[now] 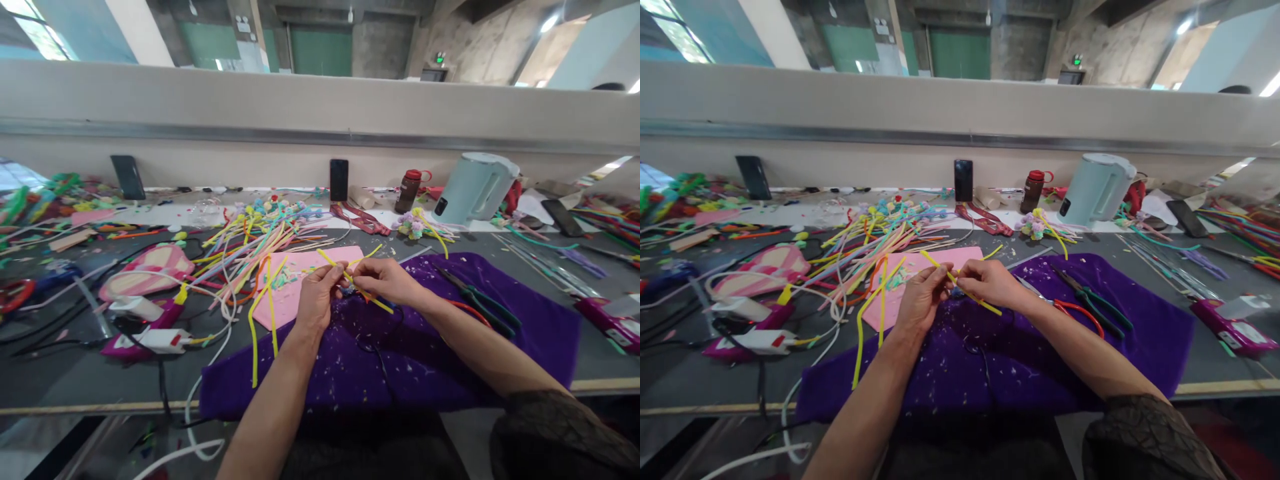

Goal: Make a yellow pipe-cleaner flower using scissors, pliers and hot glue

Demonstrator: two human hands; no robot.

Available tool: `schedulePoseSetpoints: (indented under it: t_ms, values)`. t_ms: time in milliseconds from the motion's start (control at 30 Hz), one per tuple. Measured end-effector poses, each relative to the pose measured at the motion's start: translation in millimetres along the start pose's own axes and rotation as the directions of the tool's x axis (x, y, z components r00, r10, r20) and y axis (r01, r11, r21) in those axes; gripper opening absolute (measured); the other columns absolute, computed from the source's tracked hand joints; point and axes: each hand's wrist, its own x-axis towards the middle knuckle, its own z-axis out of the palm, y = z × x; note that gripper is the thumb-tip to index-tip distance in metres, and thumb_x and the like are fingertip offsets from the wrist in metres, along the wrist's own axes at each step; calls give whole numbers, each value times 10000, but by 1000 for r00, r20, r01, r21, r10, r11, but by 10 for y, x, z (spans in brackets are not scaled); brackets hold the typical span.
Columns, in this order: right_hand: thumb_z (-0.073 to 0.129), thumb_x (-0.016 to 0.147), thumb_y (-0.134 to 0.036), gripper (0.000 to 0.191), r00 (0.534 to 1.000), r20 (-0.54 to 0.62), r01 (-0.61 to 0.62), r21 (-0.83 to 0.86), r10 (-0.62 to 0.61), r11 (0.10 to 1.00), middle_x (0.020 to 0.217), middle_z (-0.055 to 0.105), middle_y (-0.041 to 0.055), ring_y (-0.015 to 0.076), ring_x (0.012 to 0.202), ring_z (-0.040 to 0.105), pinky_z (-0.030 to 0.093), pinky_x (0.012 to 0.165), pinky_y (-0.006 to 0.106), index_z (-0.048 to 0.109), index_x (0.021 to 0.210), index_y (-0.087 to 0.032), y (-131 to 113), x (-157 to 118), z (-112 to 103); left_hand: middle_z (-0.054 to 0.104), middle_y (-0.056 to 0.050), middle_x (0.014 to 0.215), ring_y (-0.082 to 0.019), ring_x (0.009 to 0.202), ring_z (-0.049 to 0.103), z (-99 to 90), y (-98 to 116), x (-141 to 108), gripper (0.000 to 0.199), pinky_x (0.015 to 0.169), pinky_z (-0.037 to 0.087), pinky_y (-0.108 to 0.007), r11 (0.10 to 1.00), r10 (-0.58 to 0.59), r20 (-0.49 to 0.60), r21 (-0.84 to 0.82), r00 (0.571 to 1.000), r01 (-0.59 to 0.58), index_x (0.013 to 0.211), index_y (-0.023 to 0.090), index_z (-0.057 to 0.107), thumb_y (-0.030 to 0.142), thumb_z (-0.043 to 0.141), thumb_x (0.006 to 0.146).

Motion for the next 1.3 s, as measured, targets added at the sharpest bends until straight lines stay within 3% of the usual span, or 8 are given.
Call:
schedulePoseSetpoints:
  t_ms: [100, 233, 333, 467, 833, 967, 1133, 1300]
  values:
    - [540, 763, -300, 163, 996, -42, -65, 163, 73, 984, 617, 545, -36, 60, 455, 446, 332, 434, 180, 582, 752, -143, -8, 9, -40, 601, -11, 603, -35, 424, 463, -14, 11, -6, 223, 355, 291, -141, 994, -100, 95, -26, 990, 103, 768, 123, 678, 327, 667, 679]
    - [584, 748, -330, 188, 989, -1, -137, 399, 150, 907, 606, 550, -38, 52, 426, 447, 325, 405, 174, 584, 772, -143, 1, 14, -33, 607, -20, 591, -31, 390, 446, 1, 22, -46, 217, 351, 284, -148, 972, -236, 258, 43, 937, 233, 749, 112, 670, 318, 664, 683]
    - [616, 736, -338, 194, 983, 63, -180, 523, 172, 833, 593, 543, -42, 59, 449, 473, 350, 424, 175, 590, 794, -155, 28, -3, 3, 602, -24, 561, -37, 381, 437, 15, 23, -74, 231, 352, 281, -158, 960, -280, 323, 112, 904, 257, 687, 108, 652, 337, 671, 670]
    - [681, 683, -285, 203, 981, 92, -191, 603, 170, 774, 626, 561, -35, 63, 476, 488, 360, 444, 178, 606, 829, -166, 64, -28, 21, 575, -6, 531, -36, 382, 422, 33, 15, -94, 253, 368, 286, -166, 952, -288, 335, 203, 897, 230, 601, 111, 608, 347, 680, 657]
    - [704, 660, -295, 203, 986, 16, -139, 641, 168, 755, 516, 485, -54, 24, 382, 334, 195, 362, 164, 657, 786, -144, 237, 20, -51, 525, 27, 491, -50, 411, 418, 91, -3, -108, 277, 382, 269, -179, 928, -288, 311, 323, 906, 184, 574, 135, 583, 383, 675, 655]
    - [708, 650, -274, 225, 987, -8, -120, 636, 162, 762, 574, 534, -48, 31, 394, 378, 220, 369, 170, 658, 844, -172, 249, 27, -60, 546, 21, 510, -46, 415, 423, 92, 0, -113, 264, 381, 277, -172, 927, -291, 309, 326, 905, 187, 596, 132, 594, 375, 679, 656]
    - [703, 650, -315, 225, 977, -51, -143, 550, 205, 823, 536, 544, -38, 51, 416, 417, 239, 382, 182, 682, 814, -163, 237, 4, -34, 654, -33, 683, -45, 431, 471, 80, -22, -109, 260, 368, 291, -162, 951, -245, 264, 253, 933, 178, 725, 133, 621, 391, 639, 694]
    - [690, 672, -338, 218, 979, -37, -160, 476, 202, 865, 573, 561, -22, 50, 434, 403, 274, 396, 192, 692, 776, -147, 180, -46, 8, 637, -32, 617, -43, 406, 461, 61, -44, -114, 280, 359, 283, -160, 956, -248, 256, 221, 934, 193, 683, 119, 605, 398, 637, 687]
